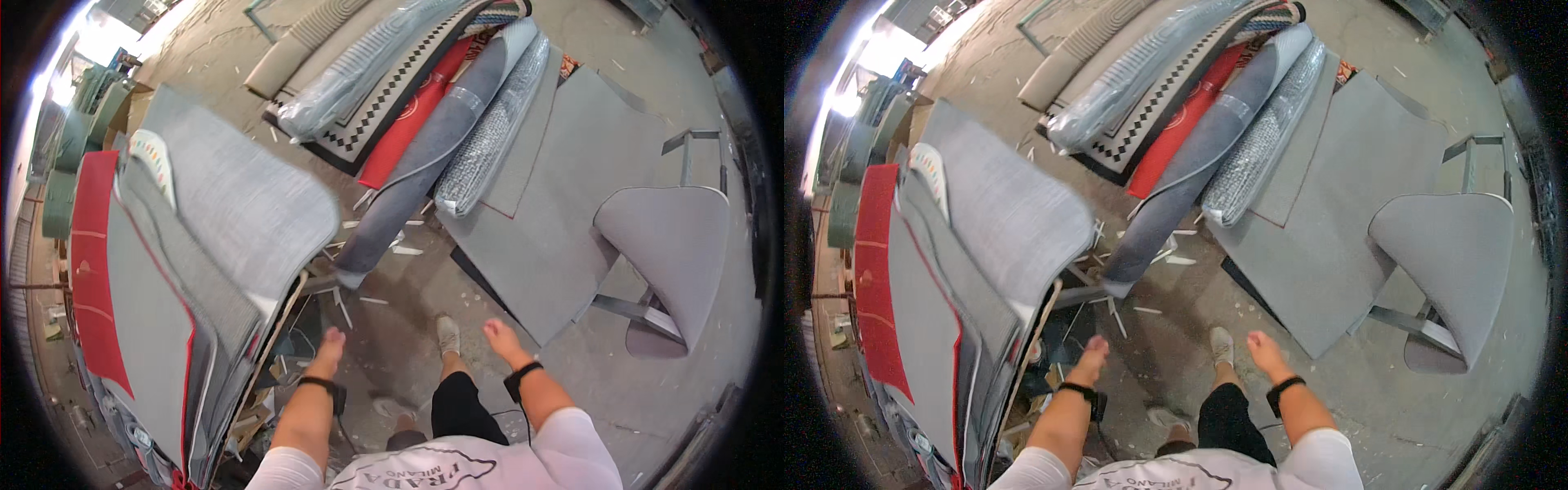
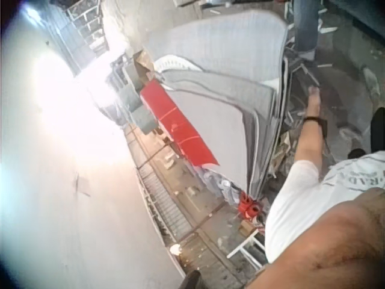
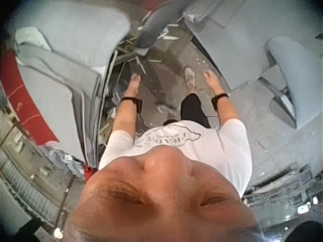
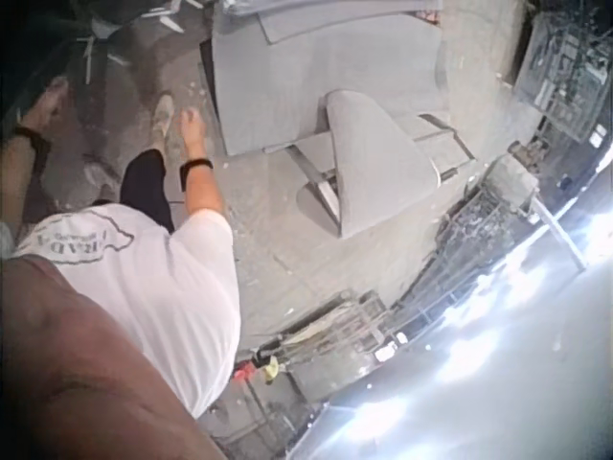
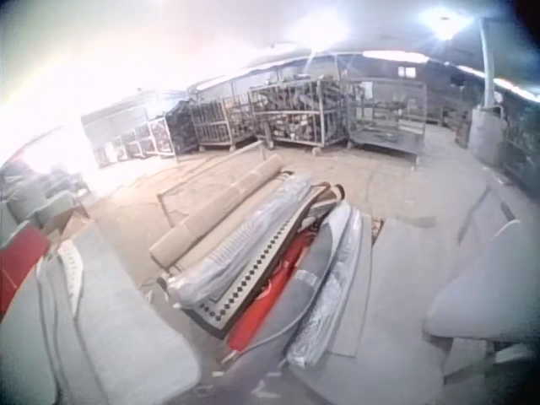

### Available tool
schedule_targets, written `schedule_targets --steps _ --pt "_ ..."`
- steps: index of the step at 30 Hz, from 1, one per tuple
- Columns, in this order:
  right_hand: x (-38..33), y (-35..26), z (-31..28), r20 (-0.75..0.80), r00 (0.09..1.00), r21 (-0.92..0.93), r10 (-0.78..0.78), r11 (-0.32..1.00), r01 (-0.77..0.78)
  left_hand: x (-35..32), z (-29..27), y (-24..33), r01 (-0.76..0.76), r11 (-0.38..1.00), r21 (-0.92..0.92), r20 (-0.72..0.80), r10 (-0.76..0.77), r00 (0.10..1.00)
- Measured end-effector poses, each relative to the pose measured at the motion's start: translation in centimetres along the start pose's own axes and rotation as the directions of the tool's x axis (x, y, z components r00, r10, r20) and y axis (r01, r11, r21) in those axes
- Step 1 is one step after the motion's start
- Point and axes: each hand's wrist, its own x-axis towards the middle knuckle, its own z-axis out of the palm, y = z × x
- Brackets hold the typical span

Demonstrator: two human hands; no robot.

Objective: Sorting, unfolding, and stacking various decorative and functional floor mats in a warehouse setting.

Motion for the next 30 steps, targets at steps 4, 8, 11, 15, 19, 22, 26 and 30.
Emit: schedule_targets --steps 4,8,11,15,19,22,26,30 --pt "-3.3 9.0 -0.7 0.126 0.986 -0.123 0.111 0.988 -0.096 8.3 2.3 8.9 0.069 0.928 -0.366 -0.232 -0.163 0.959" --pt "-6.5 12.1 -3.5 0.156 0.933 -0.175 0.325 0.939 -0.297 9.1 4.1 14.0 0.122 0.764 -0.634 -0.054 -0.201 0.978" --pt "-4.8 10.7 -4.7 0.203 0.908 -0.142 0.366 0.929 -0.343 8.3 3.6 12.8 0.103 0.598 -0.795 0.128 -0.001 0.992" --pt "2.3 9.6 -6.6 -0.002 0.982 0.03 0.186 0.982 -0.186 -2.3 7.5 15.3 0.207 0.505 -0.838 0.316 0.139 0.939" --pt "10.9 -2.0 -8.7 0.051 0.981 0.427 0.19 0.883 -0.193 -17.7 5.5 19.6 -0.184 0.671 -0.718 0.168 0.424 0.89" --pt "12.5 -11.2 -10.9 0.079 0.986 0.676 0.146 0.719 -0.161 -26.1 0.5 18.7 -0.307 0.728 -0.613 0.123 0.472 0.873" --pt "12.0 -18.5 -10.0 0.171 0.983 0.951 0.067 0.248 -0.182 -36.6 -7.9 15.3 -0.502 0.794 -0.344 0.064 0.553 0.831" --pt "10.1 -22.6 -4.4 0.34 0.926 0.92 -0.166 -0.148 -0.364 -48.6 -13.9 13.1 -0.348 0.927 0.142 0.093 0.337 0.937"
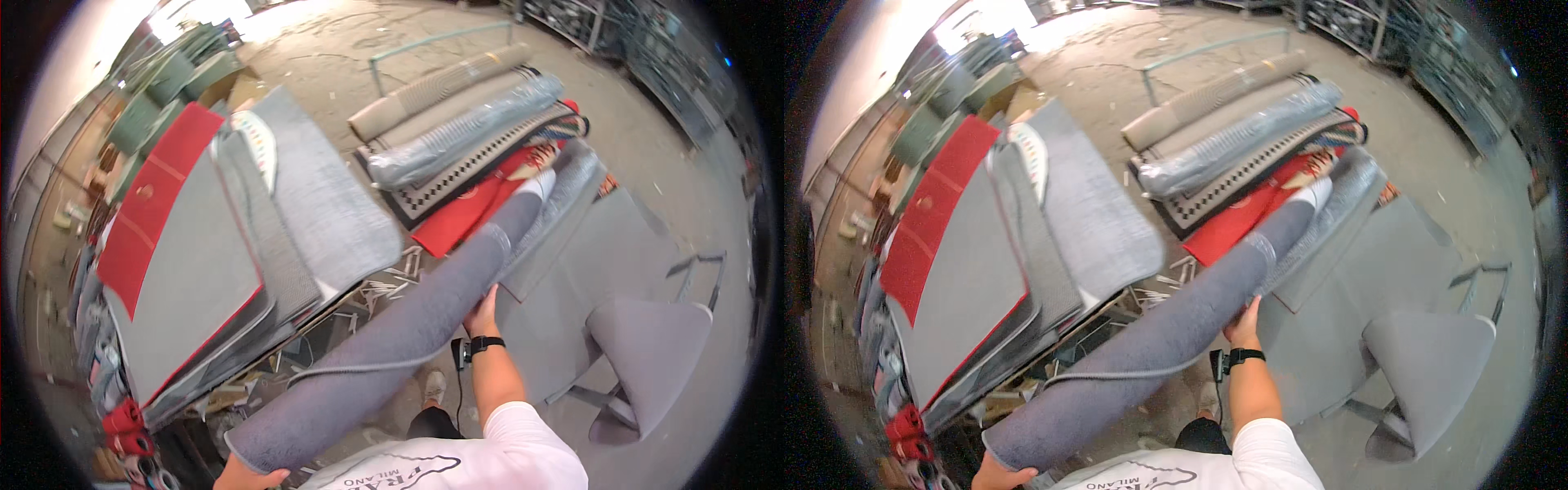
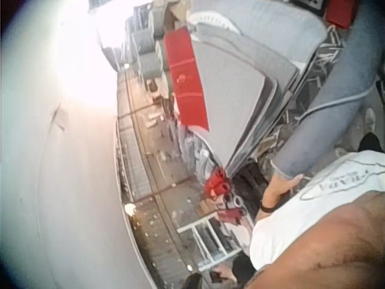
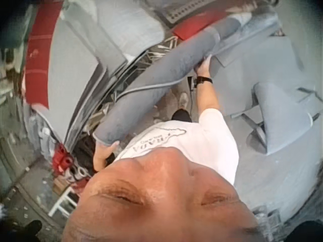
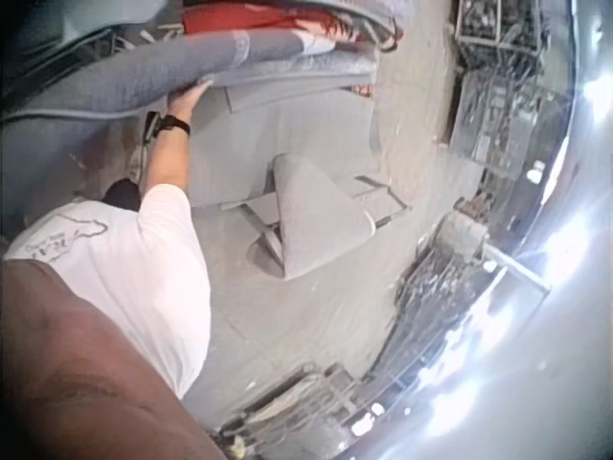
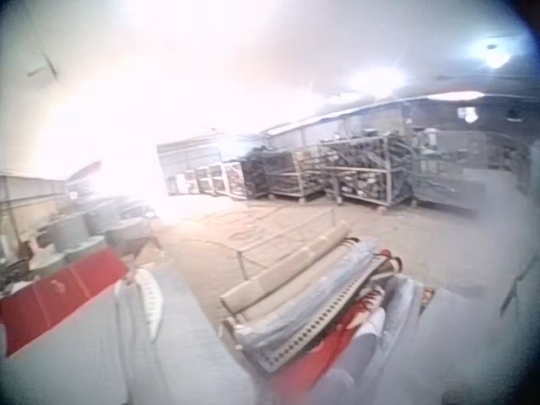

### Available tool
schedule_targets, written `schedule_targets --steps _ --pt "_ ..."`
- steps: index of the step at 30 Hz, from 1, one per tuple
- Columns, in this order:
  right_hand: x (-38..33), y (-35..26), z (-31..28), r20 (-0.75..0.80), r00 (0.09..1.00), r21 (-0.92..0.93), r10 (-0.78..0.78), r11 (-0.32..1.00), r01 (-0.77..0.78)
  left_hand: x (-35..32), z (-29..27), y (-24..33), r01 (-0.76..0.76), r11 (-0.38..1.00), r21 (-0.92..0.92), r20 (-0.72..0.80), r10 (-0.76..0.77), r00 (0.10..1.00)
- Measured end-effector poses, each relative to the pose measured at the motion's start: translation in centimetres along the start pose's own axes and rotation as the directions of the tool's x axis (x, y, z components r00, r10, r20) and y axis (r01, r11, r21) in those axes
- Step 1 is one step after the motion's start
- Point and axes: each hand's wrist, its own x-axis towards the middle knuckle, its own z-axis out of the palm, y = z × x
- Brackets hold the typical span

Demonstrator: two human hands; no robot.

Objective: Sorting, unfolding, and stacking various decorative and functional floor mats in a warehouse setting.

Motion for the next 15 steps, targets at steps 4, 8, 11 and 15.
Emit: schedule_targets --steps 4,8,11,15 --pt "-4.4 6.2 2.0 0.619 0.785 -0.084 -0.023 0.992 0.095 -7.5 1.1 -5.4 -0.103 0.942 -0.32 -0.293 0.004 0.956" --pt "-7.2 13.3 6.3 0.354 0.933 -0.448 -0.067 0.863 0.232 -12.4 2.4 -14.7 -0.161 0.888 -0.432 -0.472 -0.07 0.879" --pt "-11.8 20.1 7.6 0.478 0.873 -0.489 0.093 0.854 0.176 -17.0 4.3 -22.4 -0.07 0.791 -0.607 -0.426 -0.249 0.87" --pt "-16.7 25.6 11.2 0.59 0.779 -0.502 0.211 0.852 0.15 -20.3 9.4 -33.6 -0.106 0.872 -0.477 -0.582 -0.223 0.782"
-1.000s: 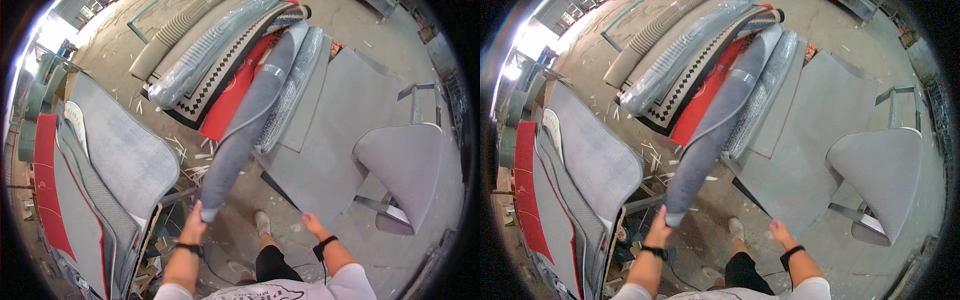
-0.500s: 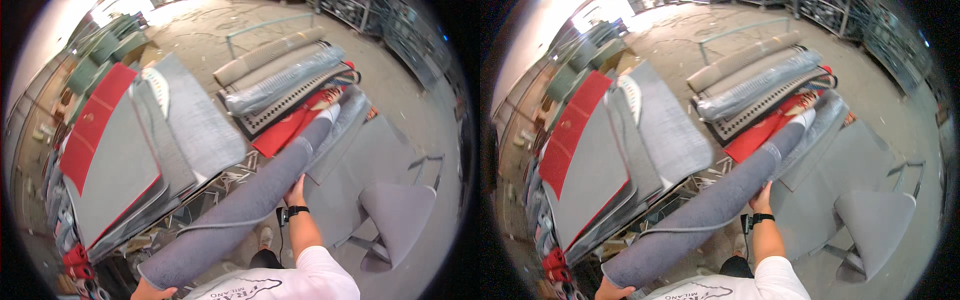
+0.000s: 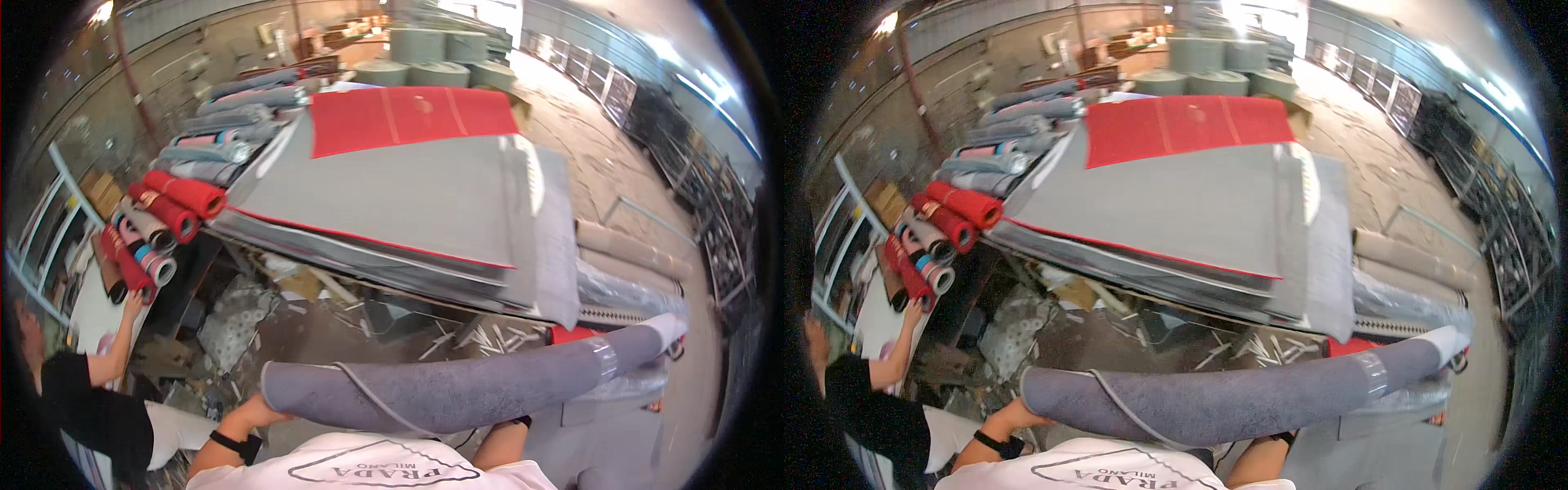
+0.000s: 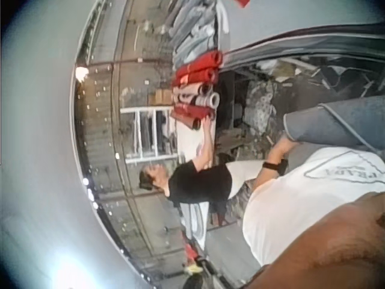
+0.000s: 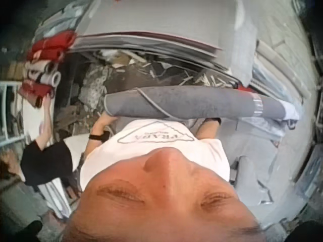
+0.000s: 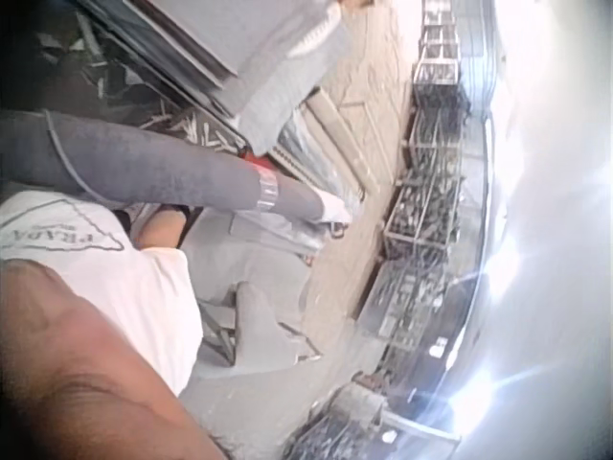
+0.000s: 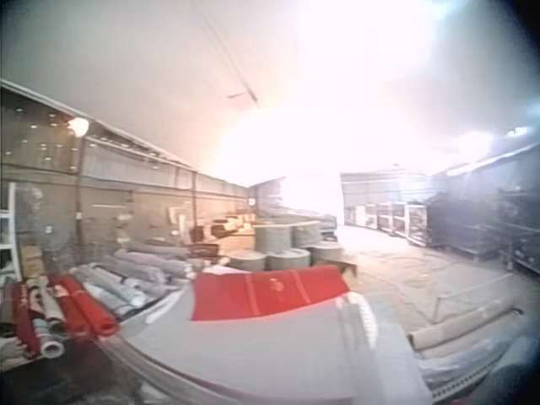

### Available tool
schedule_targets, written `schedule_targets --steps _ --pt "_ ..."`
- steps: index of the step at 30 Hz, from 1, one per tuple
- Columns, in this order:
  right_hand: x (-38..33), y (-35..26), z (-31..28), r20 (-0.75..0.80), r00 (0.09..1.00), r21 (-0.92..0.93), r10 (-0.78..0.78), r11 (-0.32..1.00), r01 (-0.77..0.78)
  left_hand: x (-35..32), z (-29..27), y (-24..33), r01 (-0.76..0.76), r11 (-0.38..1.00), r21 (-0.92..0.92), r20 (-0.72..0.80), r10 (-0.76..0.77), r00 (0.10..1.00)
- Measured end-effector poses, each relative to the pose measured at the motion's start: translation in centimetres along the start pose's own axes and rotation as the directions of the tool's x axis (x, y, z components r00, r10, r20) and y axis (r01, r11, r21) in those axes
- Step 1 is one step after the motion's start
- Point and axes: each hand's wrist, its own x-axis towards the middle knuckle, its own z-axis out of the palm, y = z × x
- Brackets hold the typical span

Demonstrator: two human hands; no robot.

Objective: Sorting, unfolding, and stacking various decorative and functional floor mats in a warehouse setting.

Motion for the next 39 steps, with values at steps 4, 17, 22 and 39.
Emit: schedule_targets --steps 4,17,22,39 --pt "-0.4 3.1 9.1 0.189 0.981 0.017 0.041 0.999 -0.045 -3.6 -0.3 -9.1 0.096 0.965 -0.243 -0.22 -0.152 0.964" --pt "-1.5 17.9 30.2 0.754 0.631 -0.654 -0.182 -0.115 0.748 -13.1 -5.2 -18.8 -0.22 0.634 -0.742 -0.58 -0.441 0.685" --pt "-3.4 26.8 26.7 0.754 0.534 -0.522 0.382 -0.144 0.84 -12.8 -2.9 -18.2 0.083 0.822 -0.564 -0.649 -0.503 0.571" --pt "-3.3 26.9 23.8 0.755 0.436 -0.48 0.489 -0.04 0.876 -14.4 6.3 -31.9 0.596 0.589 -0.546 -0.507 -0.798 0.325"
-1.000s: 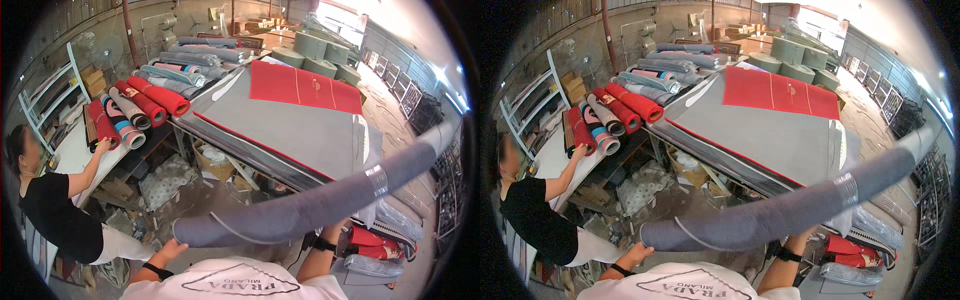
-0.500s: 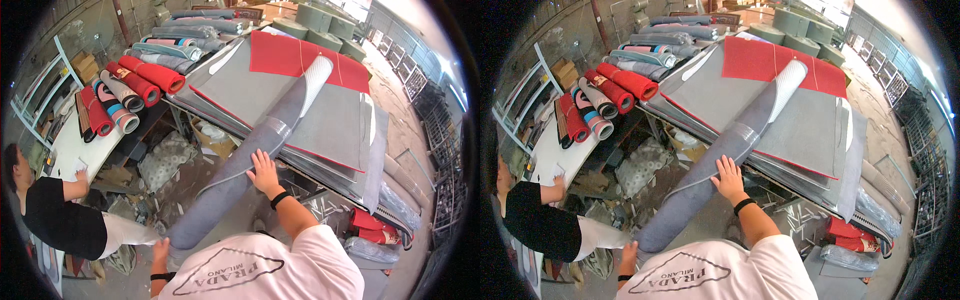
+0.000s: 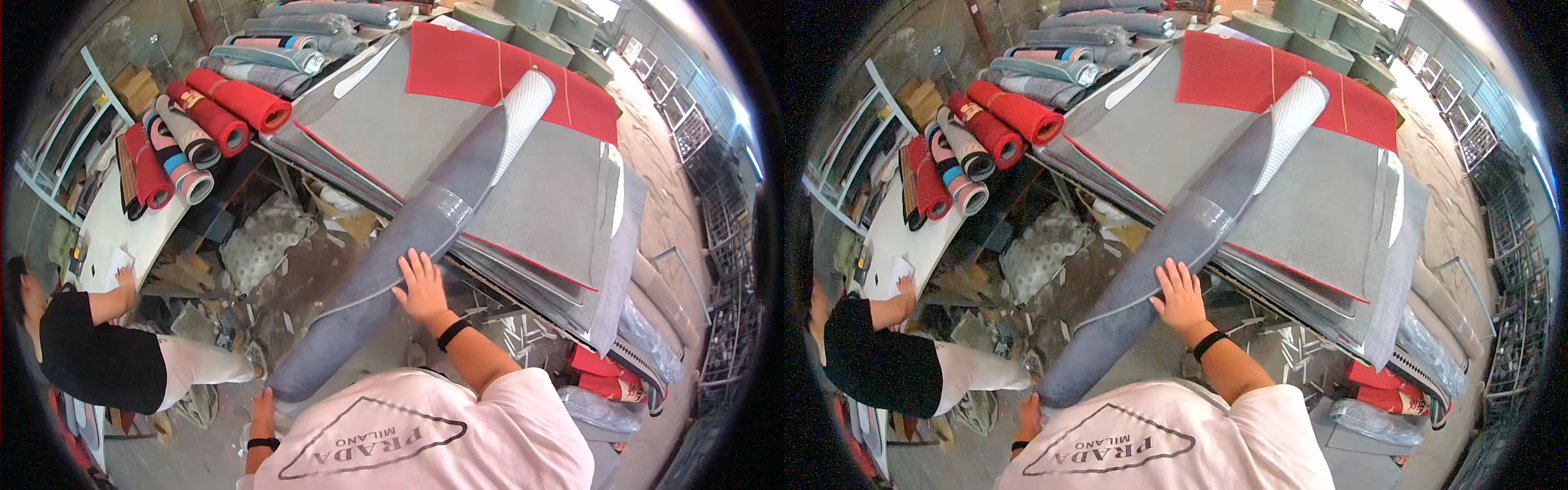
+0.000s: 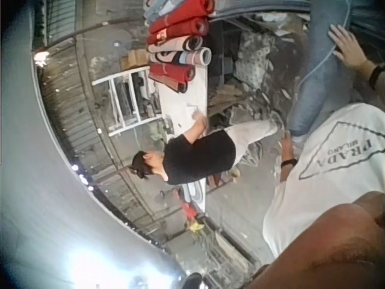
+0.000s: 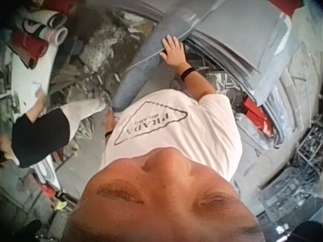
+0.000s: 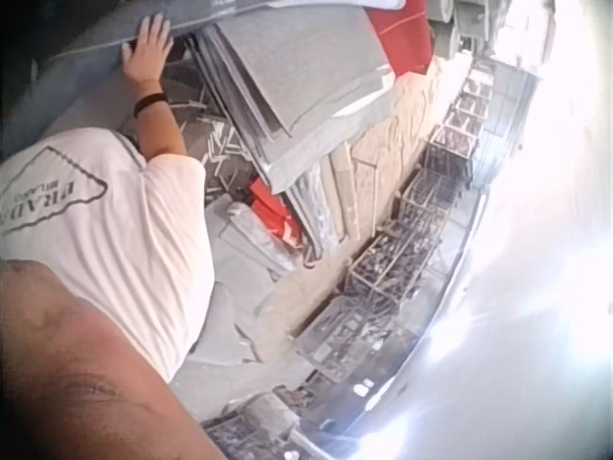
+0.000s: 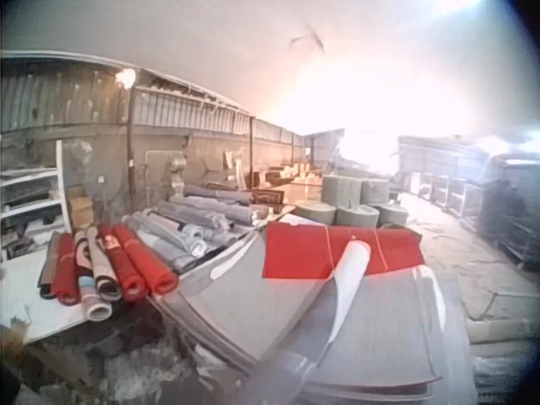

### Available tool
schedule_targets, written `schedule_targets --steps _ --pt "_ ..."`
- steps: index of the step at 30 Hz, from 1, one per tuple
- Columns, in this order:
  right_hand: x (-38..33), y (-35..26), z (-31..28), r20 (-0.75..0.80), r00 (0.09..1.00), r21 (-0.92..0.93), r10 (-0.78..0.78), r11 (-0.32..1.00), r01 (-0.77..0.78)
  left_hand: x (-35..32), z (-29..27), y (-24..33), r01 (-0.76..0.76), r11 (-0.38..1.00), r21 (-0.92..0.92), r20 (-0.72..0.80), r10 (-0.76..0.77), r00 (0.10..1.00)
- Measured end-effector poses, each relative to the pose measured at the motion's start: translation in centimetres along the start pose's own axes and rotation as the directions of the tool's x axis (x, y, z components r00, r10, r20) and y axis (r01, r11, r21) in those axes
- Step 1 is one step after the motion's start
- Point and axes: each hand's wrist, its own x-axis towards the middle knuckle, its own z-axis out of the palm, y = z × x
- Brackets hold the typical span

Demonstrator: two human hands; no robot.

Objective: Sorting, unfolding, and stacking various decorative and functional floor mats in a warehouse setting.

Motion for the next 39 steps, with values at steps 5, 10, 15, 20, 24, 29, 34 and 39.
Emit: schedule_targets --steps 5,10,15,20,24,29,34,39 --pt "1.1 0.4 -0.7 -0.074 0.997 0.009 0.011 1.0 -0.01 -6.0 -2.5 9.9 0.143 0.416 -0.898 0.159 0.004 0.987" --pt "2.3 0.0 -2.0 -0.142 0.99 0.054 -0.018 0.998 0.026 -7.5 -6.1 12.9 0.113 0.232 -0.966 0.121 0.021 0.992" --pt "1.6 -0.1 -1.6 -0.215 0.977 0.071 -0.013 0.997 0.029 -11.1 -6.5 17.1 -0.139 0.469 -0.872 -0.215 -0.113 0.97" --pt "0.4 -0.9 -1.3 -0.29 0.956 0.111 0.051 0.994 -0.02 -11.5 -6.9 16.1 -0.319 0.467 -0.825 -0.269 0.171 0.948" --pt "-0.6 0.1 0.2 -0.259 0.898 0.562 0.355 0.812 -0.159 -13.7 -8.9 17.4 -0.479 0.585 -0.654 -0.279 0.402 0.872" --pt "0.9 -6.2 -1.8 0.146 0.719 0.986 0.679 -0.041 -0.162 -16.3 -11.2 17.8 -0.619 0.731 -0.286 -0.319 0.537 0.781" --pt "1.0 -8.0 -0.5 0.442 0.759 0.84 0.478 -0.518 -0.163 -16.1 -12.9 17.5 -0.86 0.509 0.034 -0.227 0.842 0.489" --pt "2.0 -10.3 -1.9 0.524 0.686 0.825 0.504 -0.501 -0.262 -16.6 -12.2 16.6 -0.68 0.689 -0.252 -0.149 0.667 0.73"
